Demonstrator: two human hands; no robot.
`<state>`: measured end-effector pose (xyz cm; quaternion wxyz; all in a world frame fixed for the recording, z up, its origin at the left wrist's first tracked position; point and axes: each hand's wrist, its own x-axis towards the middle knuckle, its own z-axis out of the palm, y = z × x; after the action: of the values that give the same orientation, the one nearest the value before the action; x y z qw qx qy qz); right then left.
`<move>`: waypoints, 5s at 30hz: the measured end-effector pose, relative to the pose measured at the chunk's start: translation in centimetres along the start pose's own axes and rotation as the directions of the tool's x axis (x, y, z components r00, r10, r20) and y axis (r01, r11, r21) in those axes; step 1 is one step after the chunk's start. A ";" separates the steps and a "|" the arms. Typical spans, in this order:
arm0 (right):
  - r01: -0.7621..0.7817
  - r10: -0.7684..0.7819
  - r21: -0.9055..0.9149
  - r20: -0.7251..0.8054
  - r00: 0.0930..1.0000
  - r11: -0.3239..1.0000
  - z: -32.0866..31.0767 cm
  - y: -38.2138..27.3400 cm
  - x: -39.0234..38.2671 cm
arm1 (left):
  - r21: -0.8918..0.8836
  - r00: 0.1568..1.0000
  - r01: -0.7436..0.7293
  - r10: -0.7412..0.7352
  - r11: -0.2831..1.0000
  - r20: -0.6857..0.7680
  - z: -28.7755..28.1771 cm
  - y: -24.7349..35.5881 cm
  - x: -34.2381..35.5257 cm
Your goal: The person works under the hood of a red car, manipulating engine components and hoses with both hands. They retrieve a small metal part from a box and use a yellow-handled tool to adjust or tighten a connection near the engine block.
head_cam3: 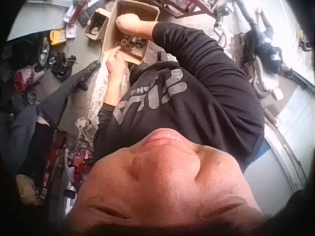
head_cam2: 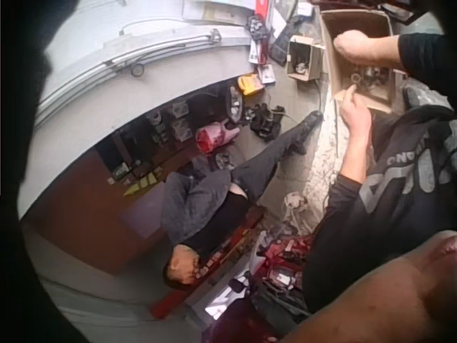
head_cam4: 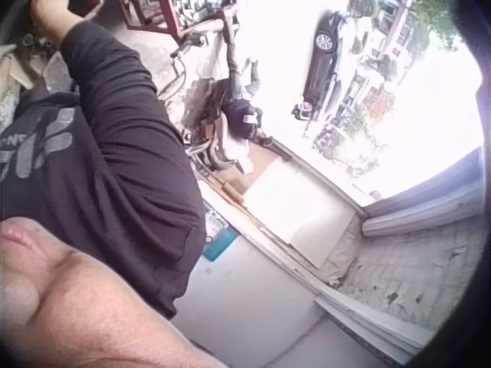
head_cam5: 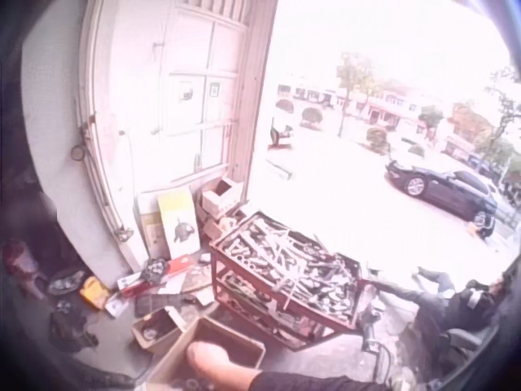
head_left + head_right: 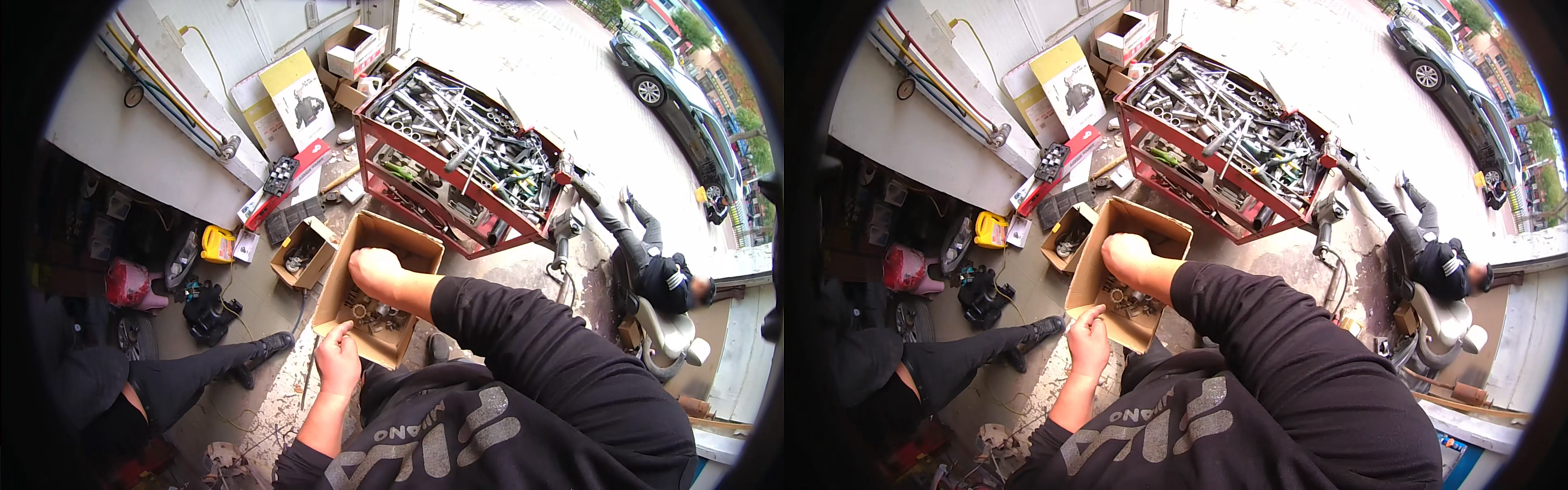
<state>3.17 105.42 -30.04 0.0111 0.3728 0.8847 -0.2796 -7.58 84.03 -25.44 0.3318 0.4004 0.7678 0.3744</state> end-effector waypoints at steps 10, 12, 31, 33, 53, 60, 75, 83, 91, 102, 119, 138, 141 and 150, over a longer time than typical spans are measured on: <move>0.115 0.031 0.131 -0.782 0.623 0.985 -18.0 4.8 -24.2 | -0.003 0.983 -0.135 0.134 0.991 0.127 2.3 10.9 21.2; -0.025 0.241 0.276 -0.788 0.567 0.961 -17.4 7.0 -28.2 | -0.016 0.978 -0.124 0.125 0.992 0.168 4.2 14.3 27.1; 0.546 0.693 0.838 -0.408 0.594 0.025 -15.6 4.7 -34.7 | 0.027 0.898 -0.377 0.359 0.926 0.254 12.0 18.6 36.1; 0.552 0.590 0.834 -0.445 0.674 -0.002 -16.6 5.6 -34.8 | -0.161 0.874 -0.302 0.340 0.940 0.347 9.9 15.0 27.0; 0.556 -0.868 0.707 0.173 0.464 0.438 -1.4 -16.4 -34.2 | -0.897 0.927 0.154 -0.376 0.415 -0.015 2.8 3.6 -39.3; 0.399 -0.858 0.763 0.488 0.159 0.508 10.6 -27.1 -41.5 | -0.970 0.806 -0.117 -0.551 0.211 -0.217 2.4 -4.1 -56.0; 0.619 -0.631 0.433 0.764 0.133 0.655 31.6 -34.2 -46.3 | -0.934 0.293 -0.301 -0.913 0.195 -0.285 1.0 -17.4 -72.7; 0.628 -0.620 0.370 0.748 0.235 0.684 43.7 -37.6 -38.2 | -0.834 0.131 -0.374 -0.867 0.405 -0.480 -4.0 -26.1 -68.7; -0.048 -0.820 0.895 0.427 0.381 0.444 61.1 -49.9 -35.5 | -0.403 -0.137 -0.303 -0.458 0.863 -0.878 -16.3 -41.9 -62.2; -0.397 -0.966 0.892 0.254 0.048 0.215 66.1 -59.2 -36.2 | -0.083 -0.380 0.007 -0.074 0.997 -0.922 -23.7 -47.5 -59.1; -0.240 -0.840 0.967 0.059 0.539 -0.086 63.7 -60.4 -39.0 | -0.020 -0.287 0.040 -0.008 0.999 -0.958 -23.6 -50.5 -59.0; 0.737 -0.777 0.621 -0.591 0.216 -0.268 63.3 -59.4 -37.3 | 0.083 -0.147 0.216 0.117 0.973 -0.982 -22.3 -48.3 -60.9; 0.852 -0.703 0.411 -0.707 0.073 -0.325 63.3 -59.2 -37.1 | 0.108 -0.160 0.254 0.152 0.961 -0.975 -22.3 -48.2 -60.9; 0.871 -0.683 0.336 -0.731 0.001 -0.358 63.0 -58.8 -37.1 | -0.054 -0.054 -0.356 -0.079 0.933 -0.995 -22.5 -49.2 -61.0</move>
<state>-21.05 16.25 -46.11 -0.4475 -0.3755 0.6315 -0.5098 -15.77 4.78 -42.73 -0.3074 0.0288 0.6552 0.6894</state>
